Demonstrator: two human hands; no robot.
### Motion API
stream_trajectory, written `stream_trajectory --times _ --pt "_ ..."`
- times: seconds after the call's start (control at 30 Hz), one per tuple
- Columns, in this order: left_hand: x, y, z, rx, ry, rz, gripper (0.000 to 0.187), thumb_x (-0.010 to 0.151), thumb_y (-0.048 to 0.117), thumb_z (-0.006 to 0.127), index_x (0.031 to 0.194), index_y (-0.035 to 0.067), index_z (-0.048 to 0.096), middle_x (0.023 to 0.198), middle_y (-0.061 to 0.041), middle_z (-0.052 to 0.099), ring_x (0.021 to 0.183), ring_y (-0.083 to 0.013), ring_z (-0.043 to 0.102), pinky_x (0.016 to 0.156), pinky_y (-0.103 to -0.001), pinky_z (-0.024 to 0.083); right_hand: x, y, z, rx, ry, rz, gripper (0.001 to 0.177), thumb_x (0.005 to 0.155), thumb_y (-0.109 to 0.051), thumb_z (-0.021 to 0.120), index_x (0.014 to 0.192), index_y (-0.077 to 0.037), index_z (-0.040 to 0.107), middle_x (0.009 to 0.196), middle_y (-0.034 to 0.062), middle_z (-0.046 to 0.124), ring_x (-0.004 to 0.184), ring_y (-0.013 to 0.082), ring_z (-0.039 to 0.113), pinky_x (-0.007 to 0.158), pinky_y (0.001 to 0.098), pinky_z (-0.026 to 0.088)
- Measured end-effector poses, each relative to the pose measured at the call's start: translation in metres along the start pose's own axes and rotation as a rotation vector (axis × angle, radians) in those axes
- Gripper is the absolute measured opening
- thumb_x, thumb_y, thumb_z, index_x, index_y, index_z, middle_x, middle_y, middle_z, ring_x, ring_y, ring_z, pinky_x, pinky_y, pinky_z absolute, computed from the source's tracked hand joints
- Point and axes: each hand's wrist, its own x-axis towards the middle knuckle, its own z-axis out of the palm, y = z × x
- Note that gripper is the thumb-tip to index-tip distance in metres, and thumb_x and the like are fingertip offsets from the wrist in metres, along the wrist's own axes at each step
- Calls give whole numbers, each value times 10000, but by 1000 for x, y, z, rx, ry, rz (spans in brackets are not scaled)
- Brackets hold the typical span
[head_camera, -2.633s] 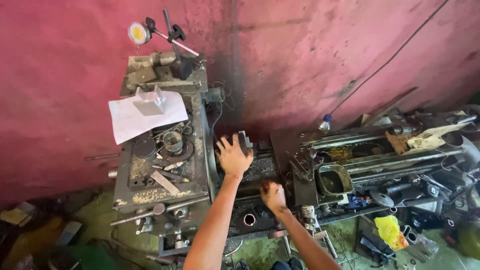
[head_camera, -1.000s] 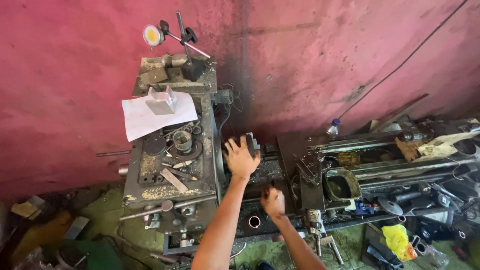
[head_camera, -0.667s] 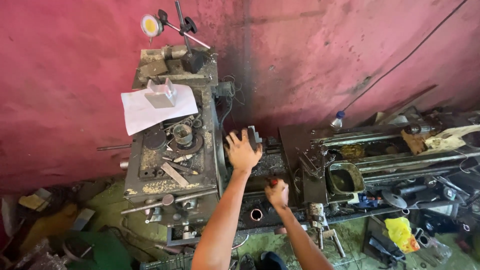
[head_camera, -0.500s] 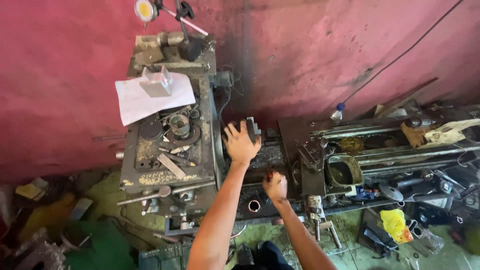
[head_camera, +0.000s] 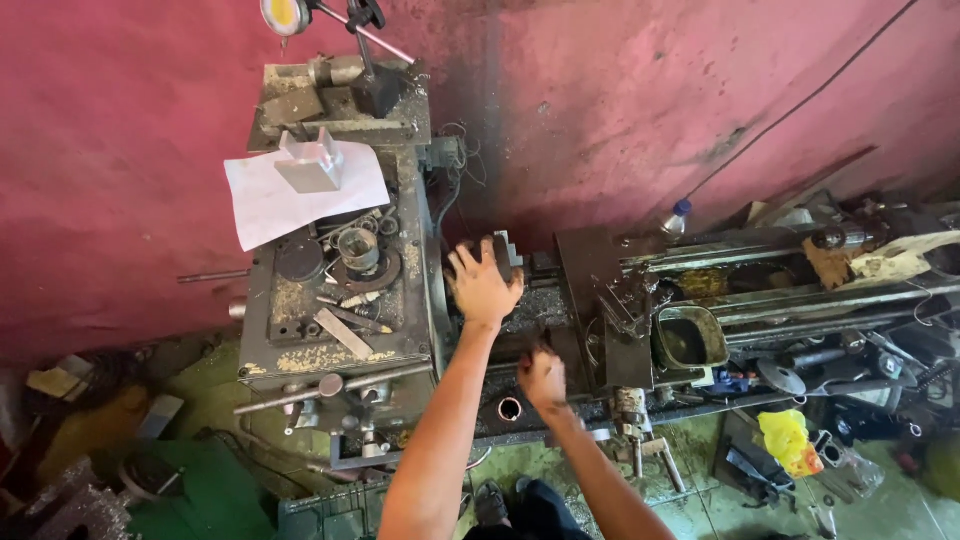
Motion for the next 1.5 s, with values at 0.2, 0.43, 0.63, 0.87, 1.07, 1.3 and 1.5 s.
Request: stream_trajectory --times 0.2,0.43,0.63,0.87,1.07,1.3,1.5 --pt "0 -1 3 5 24 11 724 689 489 736 1298 148 541 1216 -141 454 1158 -405 512 927 -590 513 -12 -24 23 654 -15 347 361 810 -210 732 1092 -20 613 857 255 737 837 421 738 749 510 609" --pt "-2 2 -5 11 16 6 728 688 508 742 1297 156 554 1227 -137 456 1165 -388 506 939 -584 514 5 -18 -19 263 22 189 180 826 -218 706 1002 -193 738 873 114 767 870 344 759 702 467 615" --pt "-3 4 -10 17 22 12 724 688 496 754 1290 144 556 1209 -134 463 1151 -383 517 944 -584 514 -14 -30 8 457 -84 153 179 763 -295 813 819 -128 779 746 114 747 768 343 755 604 432 554" --pt "1 4 -10 14 17 10 732 684 485 760 1298 140 563 1216 -140 466 1150 -387 513 925 -591 517 -2 -11 -6 389 -10 308 169 770 -313 740 859 -169 741 777 135 745 808 381 741 670 524 558" --pt "0 4 -10 48 11 11 753 688 512 760 1310 143 553 1223 -144 467 1164 -389 517 931 -583 520 -32 -63 -24 351 2 121 171 807 -237 697 934 -134 748 789 143 749 808 377 751 664 461 585" --pt "0 1 -4 42 6 11 749 688 506 750 1302 131 544 1231 -162 465 1165 -399 510 921 -582 511 -28 -35 19 890 39 400 249 775 -153 810 934 19 723 806 246 741 780 385 728 676 484 590" --pt "-1 4 -8 9 0 11 717 708 474 761 1294 125 540 1223 -153 464 1145 -405 513 908 -552 509 -34 -57 -31 512 76 281 232 848 -265 744 1057 -175 789 914 152 781 947 365 746 770 455 600"
